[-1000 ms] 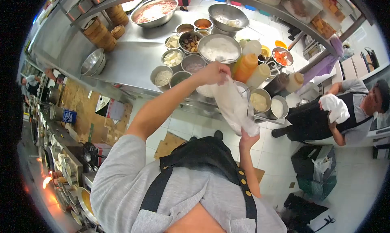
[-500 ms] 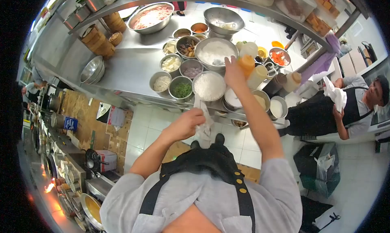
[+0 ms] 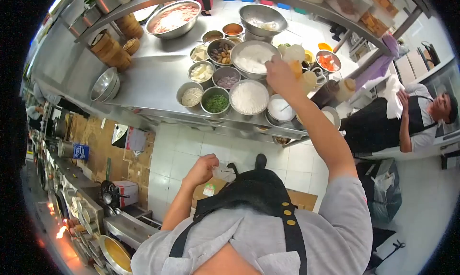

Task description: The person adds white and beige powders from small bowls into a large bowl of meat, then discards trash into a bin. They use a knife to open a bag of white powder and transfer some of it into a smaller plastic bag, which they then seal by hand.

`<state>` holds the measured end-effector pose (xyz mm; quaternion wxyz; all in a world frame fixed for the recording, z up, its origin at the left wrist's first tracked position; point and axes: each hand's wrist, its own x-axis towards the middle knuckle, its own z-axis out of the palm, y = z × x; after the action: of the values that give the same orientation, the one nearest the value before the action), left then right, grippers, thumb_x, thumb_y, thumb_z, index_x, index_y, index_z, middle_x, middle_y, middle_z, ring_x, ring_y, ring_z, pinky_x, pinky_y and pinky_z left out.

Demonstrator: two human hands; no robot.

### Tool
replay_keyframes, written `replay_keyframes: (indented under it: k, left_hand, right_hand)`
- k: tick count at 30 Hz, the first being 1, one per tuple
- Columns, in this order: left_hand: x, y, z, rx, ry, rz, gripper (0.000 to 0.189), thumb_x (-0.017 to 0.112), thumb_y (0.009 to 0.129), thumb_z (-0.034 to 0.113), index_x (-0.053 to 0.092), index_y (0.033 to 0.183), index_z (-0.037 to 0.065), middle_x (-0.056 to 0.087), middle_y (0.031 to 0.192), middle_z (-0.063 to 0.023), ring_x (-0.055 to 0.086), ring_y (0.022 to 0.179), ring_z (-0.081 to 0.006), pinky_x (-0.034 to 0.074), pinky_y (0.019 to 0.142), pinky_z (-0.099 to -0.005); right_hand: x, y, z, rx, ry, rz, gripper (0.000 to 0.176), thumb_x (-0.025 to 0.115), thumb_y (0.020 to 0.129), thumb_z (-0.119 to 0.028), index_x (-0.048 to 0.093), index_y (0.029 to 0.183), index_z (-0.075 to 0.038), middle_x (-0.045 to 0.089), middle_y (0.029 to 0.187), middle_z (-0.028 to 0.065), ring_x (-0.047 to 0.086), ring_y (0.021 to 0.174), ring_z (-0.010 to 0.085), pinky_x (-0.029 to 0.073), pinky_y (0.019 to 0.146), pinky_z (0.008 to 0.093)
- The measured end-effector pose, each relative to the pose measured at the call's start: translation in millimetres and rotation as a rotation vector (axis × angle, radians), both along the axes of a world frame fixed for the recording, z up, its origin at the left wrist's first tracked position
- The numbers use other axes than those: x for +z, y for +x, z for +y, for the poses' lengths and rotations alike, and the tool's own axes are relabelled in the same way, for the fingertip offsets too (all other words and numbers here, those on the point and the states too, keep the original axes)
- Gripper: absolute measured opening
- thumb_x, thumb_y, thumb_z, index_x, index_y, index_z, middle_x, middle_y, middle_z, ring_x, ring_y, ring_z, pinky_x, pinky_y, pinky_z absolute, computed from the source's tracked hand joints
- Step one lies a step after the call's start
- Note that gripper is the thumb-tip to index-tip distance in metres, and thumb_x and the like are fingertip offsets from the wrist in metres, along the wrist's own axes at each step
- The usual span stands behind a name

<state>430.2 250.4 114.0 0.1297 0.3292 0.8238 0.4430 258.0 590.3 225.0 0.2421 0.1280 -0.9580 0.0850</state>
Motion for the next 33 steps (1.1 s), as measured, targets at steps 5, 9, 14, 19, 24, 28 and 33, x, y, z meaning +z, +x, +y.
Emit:
replay_keyframes:
  k: [5,9,14,19,24,28,33]
  left_hand:
    - [-13,15,25,-0.088,-0.007,-0.018,0.018,0.049,0.059,-0.009,0.05,0.074,0.0,0.048,0.076,-0.0155,0.049,0.076,-0.0364,0.04,0.064,-0.0408]
    - [-27,29,90,-0.192,0.011,0.02,0.017,0.05,0.059,-0.006,0.05,0.074,0.0,0.047,0.075,-0.0153,0.05,0.076,-0.0365,0.041,0.066,-0.0416]
    - [-24,58,210,-0.224,-0.085,0.008,0.012,0.05,0.062,-0.003,0.05,0.074,0.0,0.048,0.079,-0.0176,0.05,0.08,-0.0383,0.041,0.069,-0.0452]
    - [-7,105,372,-0.279,-0.087,0.084,0.01,0.051,0.065,0.001,0.052,0.075,-0.001,0.05,0.08,-0.0185,0.051,0.079,-0.0384,0.042,0.07,-0.0466]
    - [-5,129,525,-0.364,-0.039,0.143,0.012,0.052,0.067,0.003,0.055,0.079,0.0,0.051,0.079,-0.0191,0.05,0.08,-0.0382,0.043,0.069,-0.0451]
    - [10,107,613,0.06,0.27,0.311,0.036,0.053,0.069,-0.003,0.054,0.105,0.003,0.052,0.096,-0.0172,0.055,0.084,-0.033,0.047,0.075,-0.0383]
    - [-43,71,671,0.458,0.42,-0.22,0.038,0.056,0.082,0.004,0.044,0.118,0.003,0.051,0.11,-0.0092,0.055,0.091,-0.0177,0.047,0.079,-0.0311]
  right_hand:
    - [-19,21,-21,0.189,0.124,-0.26,0.01,0.053,0.07,-0.003,0.06,0.075,0.002,0.056,0.084,0.0194,0.058,0.074,0.035,0.049,0.067,0.0425]
    - [-60,13,-31,0.192,0.107,-0.394,0.011,0.053,0.07,-0.003,0.061,0.076,0.002,0.056,0.087,0.0214,0.06,0.081,0.0346,0.05,0.071,0.0431]
    - [17,165,70,0.234,0.017,-0.568,0.014,0.057,0.065,-0.008,0.064,0.077,-0.004,0.06,0.076,0.0162,0.06,0.073,0.033,0.048,0.067,0.0431]
    - [-102,343,227,0.196,-0.467,-0.996,0.077,0.082,0.056,-0.027,0.05,0.123,-0.007,0.05,0.121,0.0166,0.053,0.105,0.032,0.042,0.093,0.038]
    - [-193,388,285,-0.194,-0.94,-0.437,0.04,0.072,0.066,-0.017,0.056,0.099,-0.001,0.059,0.098,0.0235,0.056,0.094,0.0374,0.044,0.081,0.0431]
    - [-170,342,380,-0.263,-0.872,-0.113,0.018,0.064,0.072,-0.015,0.062,0.072,0.003,0.058,0.063,0.0233,0.06,0.059,0.0385,0.045,0.053,0.0411]
    - [-132,271,480,-0.382,-0.896,-0.249,0.02,0.073,0.067,-0.012,0.066,0.079,0.001,0.064,0.07,0.0187,0.065,0.064,0.0218,0.049,0.061,0.0346]
